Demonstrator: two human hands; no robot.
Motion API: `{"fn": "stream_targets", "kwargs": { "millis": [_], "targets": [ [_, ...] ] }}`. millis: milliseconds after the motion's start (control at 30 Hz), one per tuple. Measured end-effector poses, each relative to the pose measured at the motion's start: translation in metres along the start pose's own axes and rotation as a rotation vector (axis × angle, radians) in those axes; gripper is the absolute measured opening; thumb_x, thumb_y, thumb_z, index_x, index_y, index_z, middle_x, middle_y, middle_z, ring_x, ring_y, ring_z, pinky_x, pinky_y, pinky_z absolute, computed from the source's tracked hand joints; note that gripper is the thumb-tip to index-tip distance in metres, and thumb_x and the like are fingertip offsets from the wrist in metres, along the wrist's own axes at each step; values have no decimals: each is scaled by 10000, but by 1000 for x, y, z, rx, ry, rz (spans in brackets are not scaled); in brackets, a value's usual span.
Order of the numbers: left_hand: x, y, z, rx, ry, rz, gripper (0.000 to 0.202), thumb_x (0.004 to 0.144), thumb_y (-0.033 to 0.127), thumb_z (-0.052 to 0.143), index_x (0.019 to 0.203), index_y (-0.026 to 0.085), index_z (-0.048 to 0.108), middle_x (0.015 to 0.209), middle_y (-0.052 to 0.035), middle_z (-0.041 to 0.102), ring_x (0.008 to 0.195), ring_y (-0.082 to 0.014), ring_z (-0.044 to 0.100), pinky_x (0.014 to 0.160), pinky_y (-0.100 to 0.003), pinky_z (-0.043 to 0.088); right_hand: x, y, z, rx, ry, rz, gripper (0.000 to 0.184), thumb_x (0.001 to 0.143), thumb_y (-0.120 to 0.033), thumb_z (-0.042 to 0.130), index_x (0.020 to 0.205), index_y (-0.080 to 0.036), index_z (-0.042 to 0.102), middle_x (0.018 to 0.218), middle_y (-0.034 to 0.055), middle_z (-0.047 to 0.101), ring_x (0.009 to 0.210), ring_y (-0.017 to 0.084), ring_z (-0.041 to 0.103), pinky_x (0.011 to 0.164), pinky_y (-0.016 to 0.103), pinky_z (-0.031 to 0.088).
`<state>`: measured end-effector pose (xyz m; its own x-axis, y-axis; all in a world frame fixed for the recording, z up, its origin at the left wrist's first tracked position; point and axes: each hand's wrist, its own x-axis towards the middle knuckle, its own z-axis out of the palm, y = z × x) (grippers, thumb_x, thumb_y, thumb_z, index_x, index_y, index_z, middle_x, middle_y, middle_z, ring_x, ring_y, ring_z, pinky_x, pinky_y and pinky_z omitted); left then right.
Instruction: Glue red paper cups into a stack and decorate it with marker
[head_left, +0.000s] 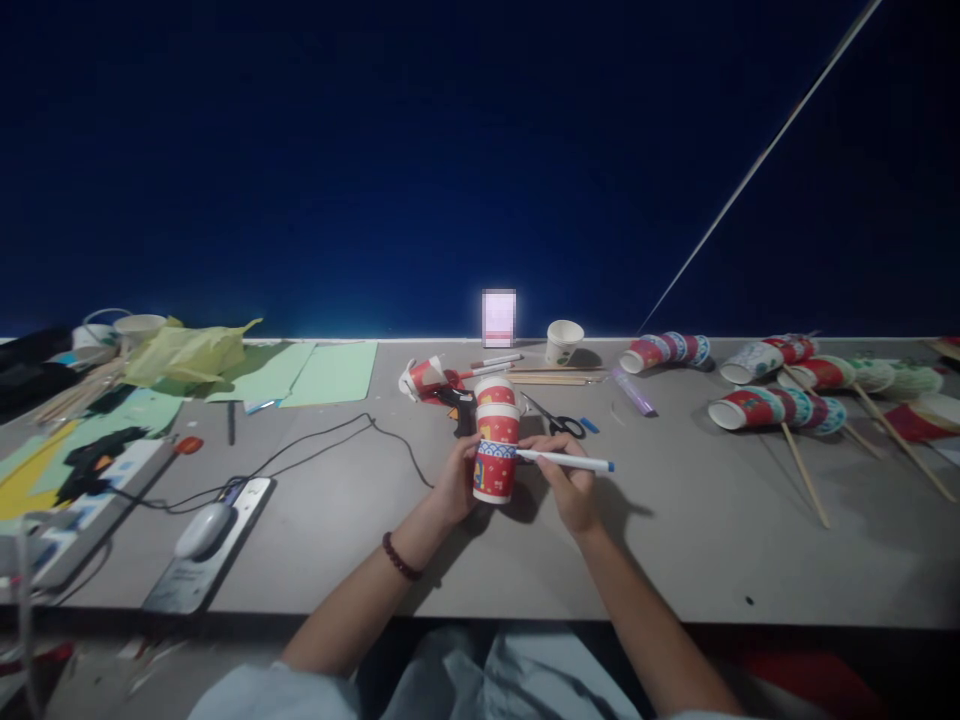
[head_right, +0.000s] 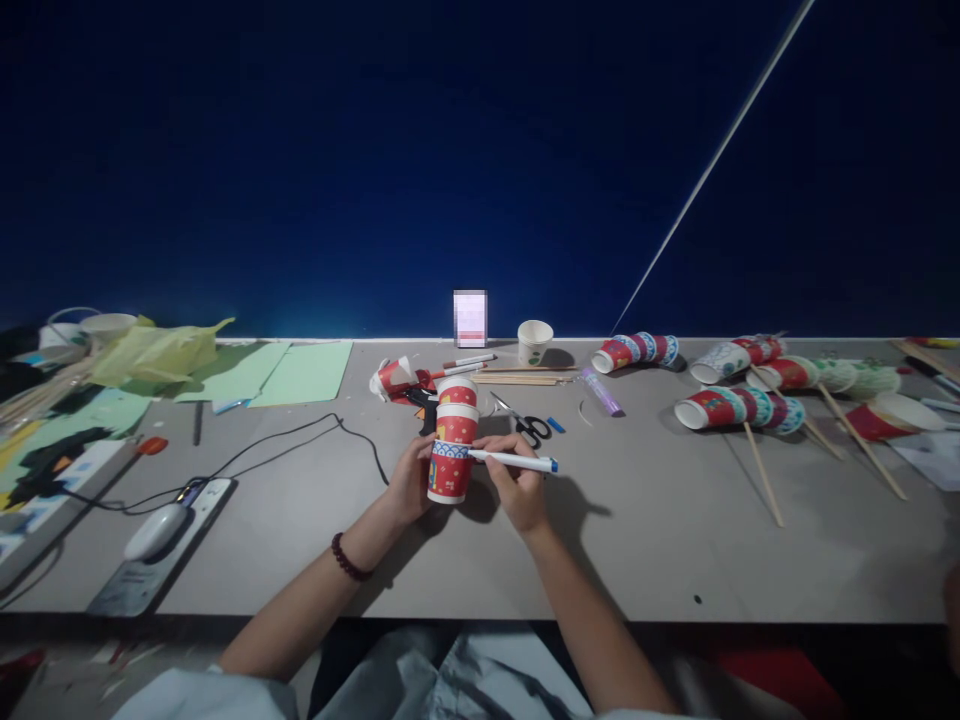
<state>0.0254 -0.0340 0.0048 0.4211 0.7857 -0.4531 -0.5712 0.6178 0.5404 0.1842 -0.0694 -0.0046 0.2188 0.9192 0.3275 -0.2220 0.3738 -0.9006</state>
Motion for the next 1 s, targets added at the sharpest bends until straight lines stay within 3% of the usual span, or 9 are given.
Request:
{"fn": "stream_targets", "kwargs": {
  "millis": [267, 567, 800, 1000],
  "targets": [
    [-1, 0, 1, 3, 31, -6, 286, 876, 308, 585, 853, 61, 729, 722, -105, 739, 605, -183, 668, 620, -278, 520, 0, -1, 0, -15, 7, 6, 113, 838, -307, 707, 804, -241, 623, 877, 29, 751, 881, 214, 702, 832, 391, 552],
    [1, -2, -2, -6, -30, 14, 261, 859, 338, 649, 900, 89, 716, 743, -86, 746, 610, -186, 681, 635, -282, 539, 0, 0, 0, 22, 8, 15, 140, 832, -335, 703, 795, -238, 610, 866, 29, 751, 881, 224, 708, 832, 405, 553],
    [-1, -2, 4, 21, -63, 34, 330, 924, 327, 588, 1033, 45, 720, 966, -150, 771, 809, -212, 716, 757, -283, 550, 0, 4, -3, 58, 4, 47, 126, 842, -331, 693, 821, -242, 607, 917, 31, 761, 896, 223, 700, 840, 398, 542],
    [-8, 2, 6, 22, -47, 33, 353, 994, 287, 466, 912, 77, 738, 757, -56, 764, 656, -157, 679, 632, -242, 529, -3, -4, -1, 93, -18, 59, 60, 887, -295, 659, 833, -296, 631, 935, -8, 758, 923, 193, 688, 862, 350, 522]
  ]
}}
